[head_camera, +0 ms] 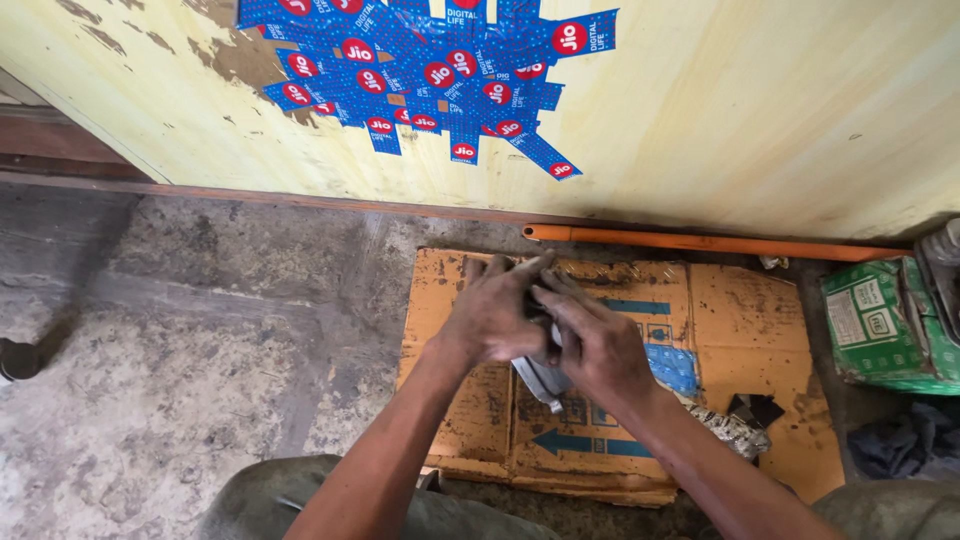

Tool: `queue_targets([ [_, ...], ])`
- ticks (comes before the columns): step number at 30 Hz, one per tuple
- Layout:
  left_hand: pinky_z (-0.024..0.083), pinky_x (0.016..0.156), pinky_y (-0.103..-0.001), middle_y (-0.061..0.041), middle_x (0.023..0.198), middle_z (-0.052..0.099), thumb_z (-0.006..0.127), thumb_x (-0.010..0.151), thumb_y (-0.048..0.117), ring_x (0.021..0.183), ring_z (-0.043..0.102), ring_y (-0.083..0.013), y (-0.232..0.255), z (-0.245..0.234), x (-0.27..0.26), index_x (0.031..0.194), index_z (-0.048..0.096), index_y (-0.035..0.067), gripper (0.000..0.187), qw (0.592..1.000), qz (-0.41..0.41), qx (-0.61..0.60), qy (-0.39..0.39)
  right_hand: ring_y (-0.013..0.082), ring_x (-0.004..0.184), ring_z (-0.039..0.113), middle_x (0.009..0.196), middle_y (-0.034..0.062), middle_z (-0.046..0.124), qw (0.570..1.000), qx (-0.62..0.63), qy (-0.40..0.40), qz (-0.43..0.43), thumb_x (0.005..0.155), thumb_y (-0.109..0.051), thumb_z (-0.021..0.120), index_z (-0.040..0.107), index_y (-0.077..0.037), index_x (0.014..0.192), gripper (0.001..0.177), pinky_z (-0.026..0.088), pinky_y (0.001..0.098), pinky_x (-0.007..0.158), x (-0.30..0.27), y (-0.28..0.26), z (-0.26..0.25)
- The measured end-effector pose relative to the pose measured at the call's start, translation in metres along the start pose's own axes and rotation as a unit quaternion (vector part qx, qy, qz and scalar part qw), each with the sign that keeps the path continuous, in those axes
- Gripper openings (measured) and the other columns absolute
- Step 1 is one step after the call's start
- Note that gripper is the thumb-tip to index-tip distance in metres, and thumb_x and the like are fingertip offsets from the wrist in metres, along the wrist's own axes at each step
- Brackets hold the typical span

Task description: The person sits on the floor and cleans a metal engine part using a metal file and a cloth. They file the edges and surfaces of the part, then wipe it with a cloth to remove debris and residue.

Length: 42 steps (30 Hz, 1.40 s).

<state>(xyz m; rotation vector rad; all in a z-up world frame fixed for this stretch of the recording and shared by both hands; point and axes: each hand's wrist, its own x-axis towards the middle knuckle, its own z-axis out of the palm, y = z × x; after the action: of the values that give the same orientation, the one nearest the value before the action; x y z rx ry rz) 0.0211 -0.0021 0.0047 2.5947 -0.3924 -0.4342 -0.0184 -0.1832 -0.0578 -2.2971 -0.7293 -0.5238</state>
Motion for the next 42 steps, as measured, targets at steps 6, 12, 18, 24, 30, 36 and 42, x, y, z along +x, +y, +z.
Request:
queue_targets([
  [6, 0.029, 0.117, -0.047, -0.014, 0.137, 0.059, 0.091, 0.049, 0.046, 0.127, 0.047, -0.0318, -0.014, -0.005, 0.004, 0.158, 0.03, 0.018, 0.128, 0.999, -0.001, -0.051, -0.001, 0.0428, 0.104, 0.075, 0.135, 0.0209, 0.067, 0.997, -0.06, -0.013, -0.052, 0.083, 0.002, 0.065, 0.066, -0.013, 0.13, 0.049, 0.064, 0.0329, 0.072, -0.021, -0.009, -0.01],
  [12, 0.034, 0.116, -0.05, -0.018, 0.144, 0.047, 0.094, 0.047, 0.036, 0.133, 0.037, -0.0425, -0.008, -0.011, -0.001, 0.161, 0.028, 0.023, 0.133, 0.998, -0.024, -0.057, -0.022, 0.0365, 0.101, 0.075, 0.138, 0.0269, 0.062, 0.999, -0.004, -0.035, -0.021, 0.089, 0.001, 0.063, 0.068, -0.011, 0.125, 0.038, 0.068, 0.0315, 0.071, -0.018, -0.003, -0.01],
  [18, 0.037, 0.114, -0.053, -0.015, 0.142, 0.048, 0.096, 0.043, 0.035, 0.133, 0.038, -0.0415, -0.006, -0.007, -0.001, 0.155, 0.034, 0.017, 0.13, 0.999, 0.014, -0.03, 0.015, 0.0365, 0.102, 0.076, 0.132, 0.0226, 0.067, 0.999, -0.035, -0.003, -0.039, 0.095, -0.003, 0.063, 0.066, -0.011, 0.127, 0.033, 0.067, 0.0334, 0.072, -0.017, -0.003, -0.017],
  [24, 0.033, 0.114, -0.056, -0.009, 0.146, 0.05, 0.096, 0.038, 0.033, 0.137, 0.04, -0.0359, -0.004, -0.004, 0.0, 0.148, 0.046, 0.015, 0.122, 0.999, 0.015, -0.041, 0.027, 0.037, 0.097, 0.076, 0.129, 0.0268, 0.068, 0.998, -0.038, 0.01, -0.048, 0.094, -0.005, 0.063, 0.062, -0.01, 0.131, 0.037, 0.067, 0.0369, 0.072, -0.011, -0.015, -0.018],
  [30, 0.04, 0.11, -0.054, -0.011, 0.143, 0.053, 0.093, 0.042, 0.032, 0.136, 0.042, -0.0384, 0.003, 0.002, 0.002, 0.145, 0.05, 0.01, 0.114, 0.996, 0.053, -0.021, 0.062, 0.0288, 0.084, 0.079, 0.114, 0.0204, 0.074, 0.998, -0.013, -0.036, 0.06, 0.102, -0.01, 0.061, 0.057, -0.011, 0.143, 0.041, 0.066, 0.0348, 0.065, -0.009, 0.001, -0.009],
  [36, 0.039, 0.118, -0.049, -0.009, 0.136, 0.058, 0.093, 0.04, 0.04, 0.13, 0.052, -0.033, -0.014, -0.013, 0.01, 0.147, 0.047, 0.012, 0.12, 0.997, -0.006, -0.079, 0.018, 0.0364, 0.089, 0.076, 0.13, 0.0339, 0.065, 0.999, -0.03, -0.036, 0.012, 0.095, -0.004, 0.06, 0.059, -0.009, 0.135, 0.04, 0.068, 0.0317, 0.059, -0.021, -0.014, -0.014],
  [42, 0.034, 0.119, -0.05, -0.007, 0.141, 0.056, 0.096, 0.032, 0.034, 0.137, 0.047, -0.0333, -0.01, -0.003, 0.009, 0.139, 0.055, 0.01, 0.117, 0.994, 0.068, -0.066, 0.047, 0.0414, 0.109, 0.074, 0.131, 0.0283, 0.066, 0.994, -0.035, 0.052, -0.085, 0.103, -0.007, 0.055, 0.054, -0.007, 0.141, 0.038, 0.066, 0.0382, 0.079, -0.003, -0.008, -0.009],
])
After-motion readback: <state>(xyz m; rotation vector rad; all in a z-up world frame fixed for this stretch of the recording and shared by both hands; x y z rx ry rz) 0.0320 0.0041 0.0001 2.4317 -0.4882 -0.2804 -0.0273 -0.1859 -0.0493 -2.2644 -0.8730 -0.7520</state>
